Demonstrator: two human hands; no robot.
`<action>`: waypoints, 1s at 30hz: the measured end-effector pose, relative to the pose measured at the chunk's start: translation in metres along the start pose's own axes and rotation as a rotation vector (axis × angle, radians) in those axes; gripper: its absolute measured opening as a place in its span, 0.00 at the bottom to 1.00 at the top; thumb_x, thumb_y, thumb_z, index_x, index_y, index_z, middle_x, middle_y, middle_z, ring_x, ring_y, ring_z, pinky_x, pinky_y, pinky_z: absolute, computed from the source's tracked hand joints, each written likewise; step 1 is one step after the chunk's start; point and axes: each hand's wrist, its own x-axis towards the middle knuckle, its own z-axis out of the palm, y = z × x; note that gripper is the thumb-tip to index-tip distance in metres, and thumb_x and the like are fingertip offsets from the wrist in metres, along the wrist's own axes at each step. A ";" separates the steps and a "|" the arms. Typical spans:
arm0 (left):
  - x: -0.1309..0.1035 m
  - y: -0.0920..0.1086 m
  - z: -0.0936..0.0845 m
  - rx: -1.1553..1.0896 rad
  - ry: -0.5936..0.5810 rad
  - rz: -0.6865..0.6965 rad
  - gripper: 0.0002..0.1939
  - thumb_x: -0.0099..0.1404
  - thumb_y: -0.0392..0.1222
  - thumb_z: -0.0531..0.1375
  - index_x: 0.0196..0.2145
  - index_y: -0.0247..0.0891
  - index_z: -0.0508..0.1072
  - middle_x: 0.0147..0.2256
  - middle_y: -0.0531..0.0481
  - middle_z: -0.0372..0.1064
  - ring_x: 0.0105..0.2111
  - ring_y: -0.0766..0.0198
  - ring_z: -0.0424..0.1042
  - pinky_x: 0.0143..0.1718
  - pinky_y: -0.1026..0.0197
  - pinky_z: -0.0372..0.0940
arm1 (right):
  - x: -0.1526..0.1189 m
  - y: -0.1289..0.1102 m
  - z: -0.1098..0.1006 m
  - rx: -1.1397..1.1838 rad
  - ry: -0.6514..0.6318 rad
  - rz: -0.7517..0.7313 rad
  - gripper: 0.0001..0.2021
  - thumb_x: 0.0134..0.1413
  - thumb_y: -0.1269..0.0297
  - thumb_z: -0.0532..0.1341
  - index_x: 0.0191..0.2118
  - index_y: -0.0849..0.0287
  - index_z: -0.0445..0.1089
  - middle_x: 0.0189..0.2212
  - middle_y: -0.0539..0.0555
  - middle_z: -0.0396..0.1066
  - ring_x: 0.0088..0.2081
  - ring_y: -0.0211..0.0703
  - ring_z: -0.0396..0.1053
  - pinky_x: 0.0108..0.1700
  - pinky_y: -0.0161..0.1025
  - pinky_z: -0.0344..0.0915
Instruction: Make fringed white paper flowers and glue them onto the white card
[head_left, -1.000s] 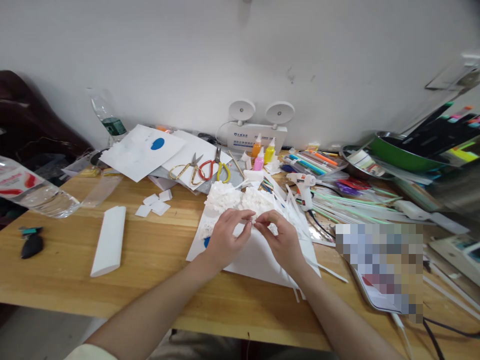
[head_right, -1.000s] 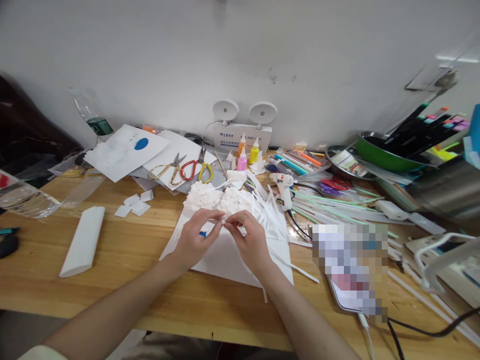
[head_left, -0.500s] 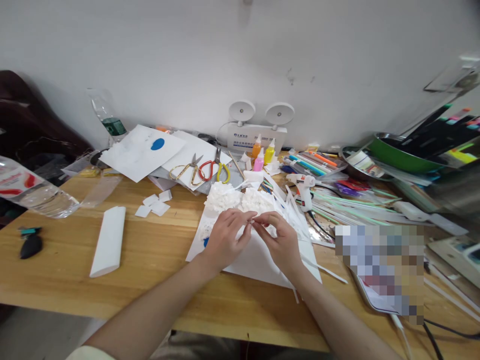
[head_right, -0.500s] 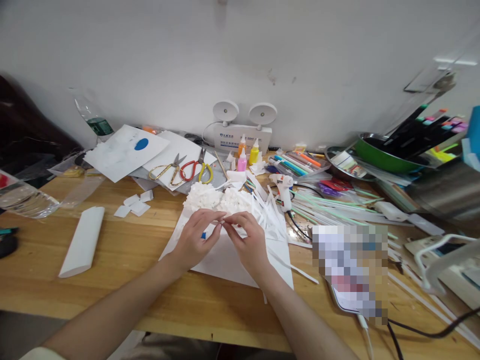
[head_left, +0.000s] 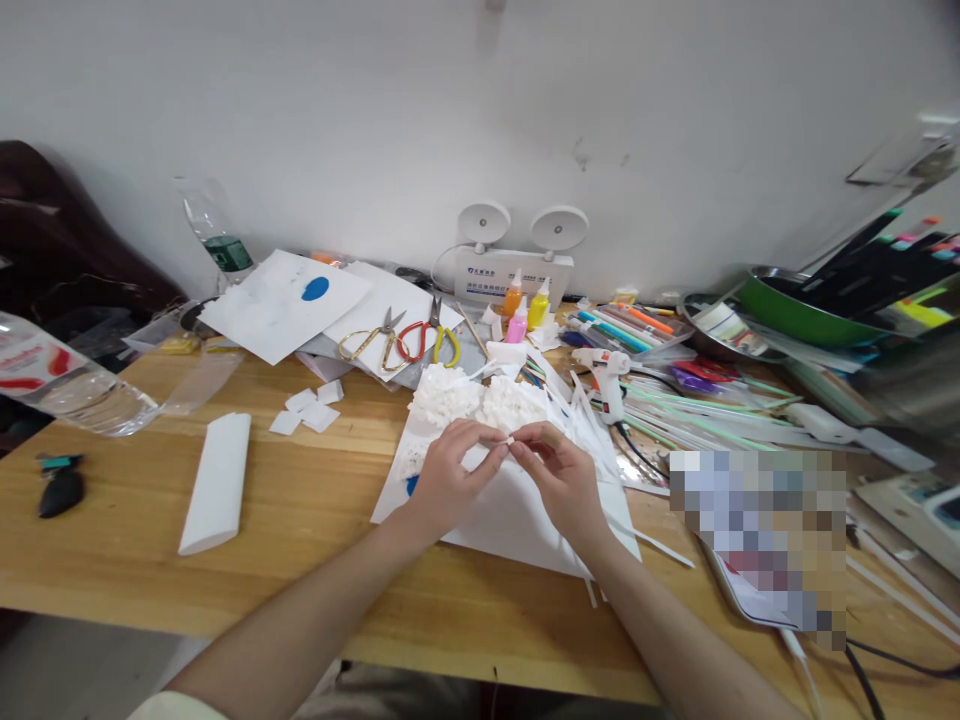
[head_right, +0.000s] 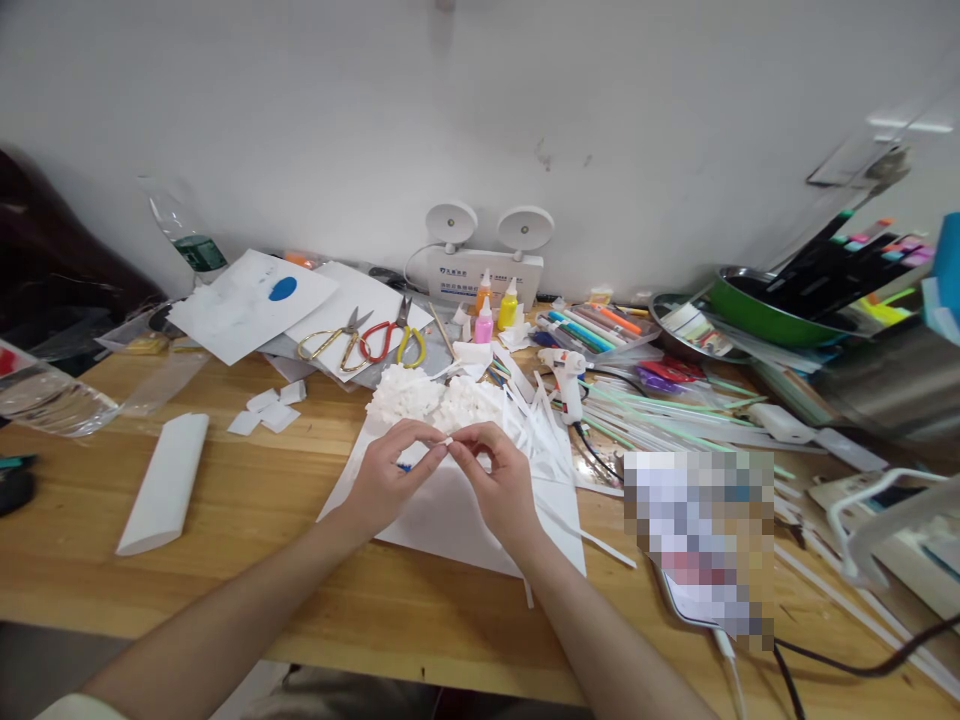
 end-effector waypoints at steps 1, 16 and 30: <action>0.000 0.000 0.000 0.000 0.000 0.002 0.04 0.59 0.40 0.55 0.30 0.39 0.69 0.29 0.50 0.70 0.33 0.63 0.68 0.38 0.59 0.62 | 0.000 0.000 0.000 -0.021 0.002 -0.018 0.04 0.52 0.63 0.58 0.32 0.57 0.66 0.28 0.52 0.65 0.32 0.40 0.64 0.36 0.39 0.62; 0.001 0.000 -0.002 0.038 -0.014 0.030 0.04 0.59 0.36 0.53 0.29 0.39 0.68 0.29 0.51 0.70 0.33 0.64 0.68 0.38 0.60 0.62 | 0.000 -0.002 -0.002 0.013 -0.157 -0.004 0.05 0.55 0.62 0.55 0.31 0.56 0.63 0.28 0.51 0.62 0.32 0.39 0.61 0.36 0.37 0.60; -0.001 -0.001 0.001 -0.003 0.003 0.033 0.06 0.58 0.34 0.54 0.31 0.38 0.71 0.31 0.49 0.71 0.34 0.64 0.68 0.39 0.60 0.63 | -0.001 -0.002 -0.001 -0.048 -0.060 -0.028 0.04 0.53 0.64 0.57 0.30 0.56 0.65 0.27 0.51 0.64 0.32 0.40 0.63 0.36 0.38 0.60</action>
